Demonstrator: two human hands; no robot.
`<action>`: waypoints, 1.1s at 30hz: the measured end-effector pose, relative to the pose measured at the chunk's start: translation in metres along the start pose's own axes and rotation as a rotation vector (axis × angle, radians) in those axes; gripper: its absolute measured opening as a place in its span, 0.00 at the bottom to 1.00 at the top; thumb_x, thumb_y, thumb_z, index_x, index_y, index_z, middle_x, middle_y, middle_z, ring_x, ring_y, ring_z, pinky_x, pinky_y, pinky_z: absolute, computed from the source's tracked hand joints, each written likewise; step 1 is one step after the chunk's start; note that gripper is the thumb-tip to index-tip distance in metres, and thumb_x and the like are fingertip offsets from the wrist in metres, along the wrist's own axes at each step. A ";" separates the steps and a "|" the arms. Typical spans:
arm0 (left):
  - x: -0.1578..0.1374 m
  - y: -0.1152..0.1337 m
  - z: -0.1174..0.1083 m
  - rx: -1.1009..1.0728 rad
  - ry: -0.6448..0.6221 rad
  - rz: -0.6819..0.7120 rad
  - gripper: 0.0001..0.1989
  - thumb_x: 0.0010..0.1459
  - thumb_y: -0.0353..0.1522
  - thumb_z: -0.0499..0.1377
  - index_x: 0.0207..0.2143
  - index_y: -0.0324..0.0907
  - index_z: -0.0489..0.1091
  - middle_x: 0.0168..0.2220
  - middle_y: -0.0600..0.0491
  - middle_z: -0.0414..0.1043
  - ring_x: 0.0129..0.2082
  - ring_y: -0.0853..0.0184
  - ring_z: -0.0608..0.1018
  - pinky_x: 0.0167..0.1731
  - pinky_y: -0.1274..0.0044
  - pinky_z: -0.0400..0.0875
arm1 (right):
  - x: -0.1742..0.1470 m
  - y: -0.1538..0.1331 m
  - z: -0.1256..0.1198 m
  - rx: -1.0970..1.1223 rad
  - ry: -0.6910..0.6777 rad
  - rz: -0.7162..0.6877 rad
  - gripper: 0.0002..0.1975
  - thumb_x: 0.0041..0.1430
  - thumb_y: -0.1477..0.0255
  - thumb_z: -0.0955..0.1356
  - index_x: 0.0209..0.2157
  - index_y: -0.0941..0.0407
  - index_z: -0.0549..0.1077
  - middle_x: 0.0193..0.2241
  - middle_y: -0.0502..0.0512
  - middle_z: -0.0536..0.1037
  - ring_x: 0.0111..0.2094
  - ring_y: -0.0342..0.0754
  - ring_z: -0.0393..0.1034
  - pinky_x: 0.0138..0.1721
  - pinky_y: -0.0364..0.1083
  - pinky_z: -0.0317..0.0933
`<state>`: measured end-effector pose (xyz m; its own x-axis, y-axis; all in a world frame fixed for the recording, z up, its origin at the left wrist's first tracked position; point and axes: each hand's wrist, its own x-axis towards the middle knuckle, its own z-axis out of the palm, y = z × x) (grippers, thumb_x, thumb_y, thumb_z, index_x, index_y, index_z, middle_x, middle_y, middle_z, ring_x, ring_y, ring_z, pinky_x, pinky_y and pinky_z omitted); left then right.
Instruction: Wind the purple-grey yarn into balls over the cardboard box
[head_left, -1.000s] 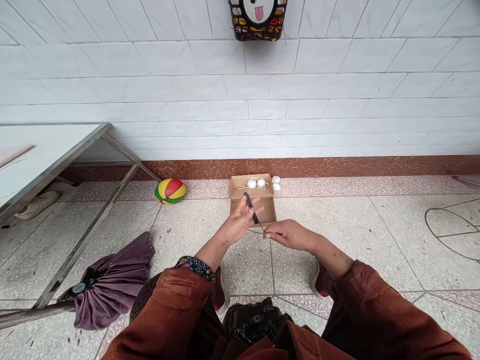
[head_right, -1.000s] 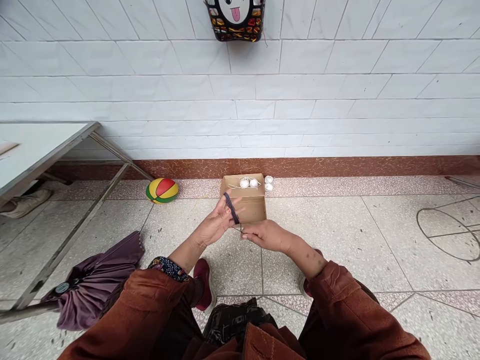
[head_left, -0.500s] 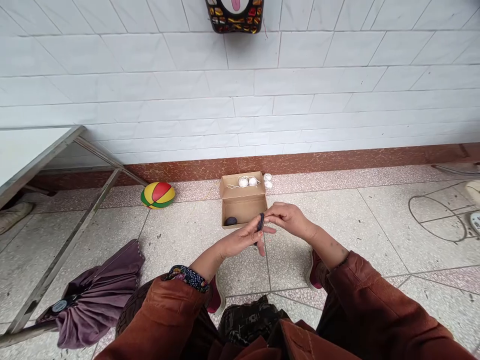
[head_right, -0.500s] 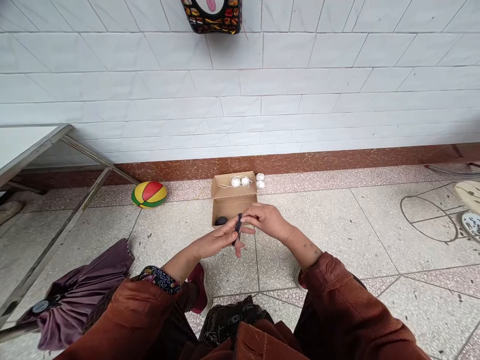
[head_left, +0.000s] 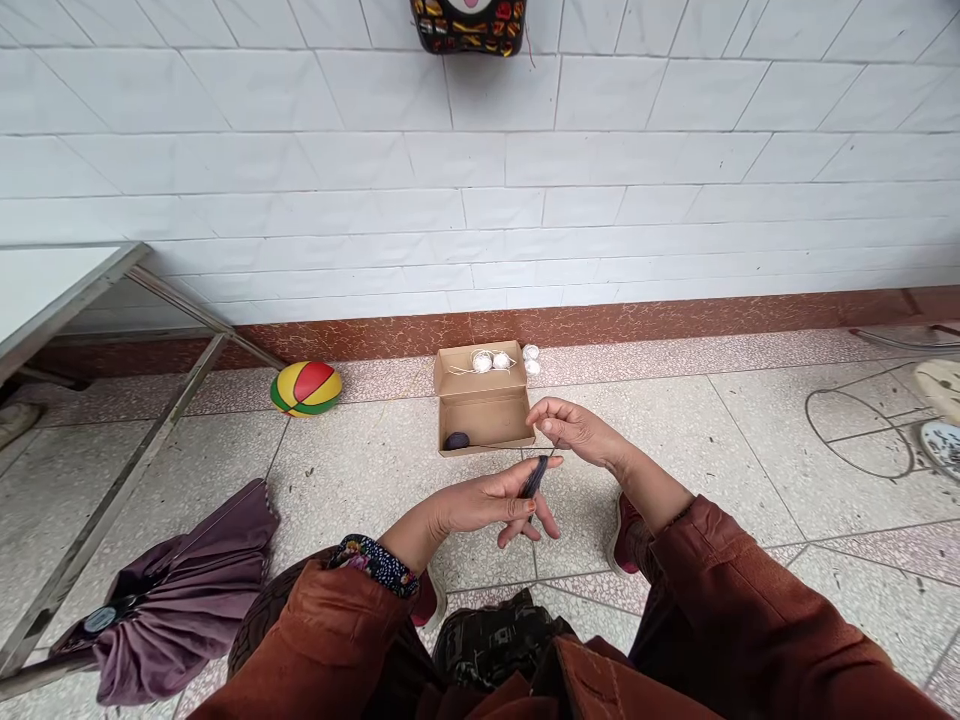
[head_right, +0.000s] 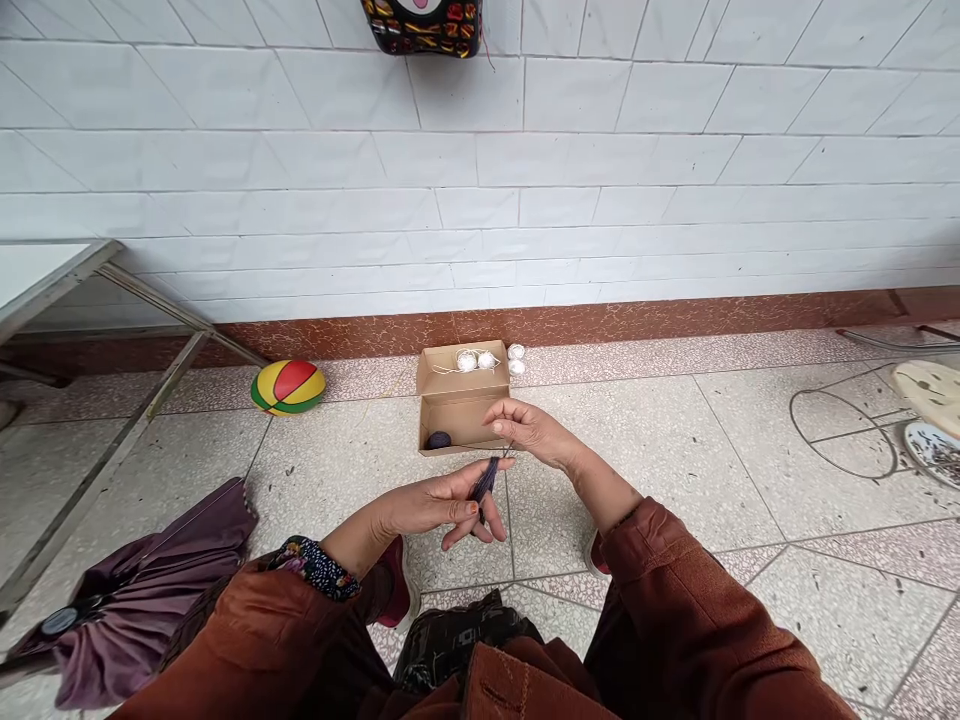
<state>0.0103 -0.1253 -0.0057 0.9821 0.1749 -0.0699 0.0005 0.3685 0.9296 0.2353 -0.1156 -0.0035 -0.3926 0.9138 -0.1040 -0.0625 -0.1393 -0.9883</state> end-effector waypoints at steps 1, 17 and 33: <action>0.000 0.000 0.000 -0.018 -0.009 -0.010 0.39 0.63 0.46 0.56 0.70 0.52 0.40 0.46 0.43 0.76 0.18 0.81 0.67 0.50 0.60 0.69 | 0.000 0.000 -0.002 0.026 -0.009 0.012 0.19 0.56 0.55 0.70 0.40 0.56 0.71 0.19 0.40 0.54 0.19 0.37 0.43 0.20 0.39 0.40; 0.004 0.005 0.002 -0.021 -0.025 -0.018 0.37 0.66 0.42 0.53 0.70 0.47 0.36 0.40 0.48 0.76 0.16 0.82 0.59 0.37 0.73 0.70 | -0.012 -0.007 -0.025 0.183 -0.497 0.101 0.36 0.51 0.60 0.76 0.60 0.52 0.64 0.56 0.61 0.69 0.52 0.48 0.67 0.54 0.50 0.60; 0.014 -0.003 0.002 -0.240 0.068 0.042 0.34 0.67 0.38 0.53 0.70 0.52 0.40 0.37 0.52 0.76 0.15 0.84 0.56 0.46 0.59 0.73 | -0.021 0.000 -0.030 -0.314 -0.465 0.118 0.19 0.69 0.58 0.61 0.43 0.58 0.76 0.26 0.48 0.73 0.29 0.41 0.65 0.38 0.43 0.62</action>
<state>0.0247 -0.1258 -0.0090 0.9654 0.2528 -0.0646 -0.0928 0.5643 0.8203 0.2710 -0.1228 -0.0046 -0.7473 0.6250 -0.2254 0.2540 -0.0447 -0.9662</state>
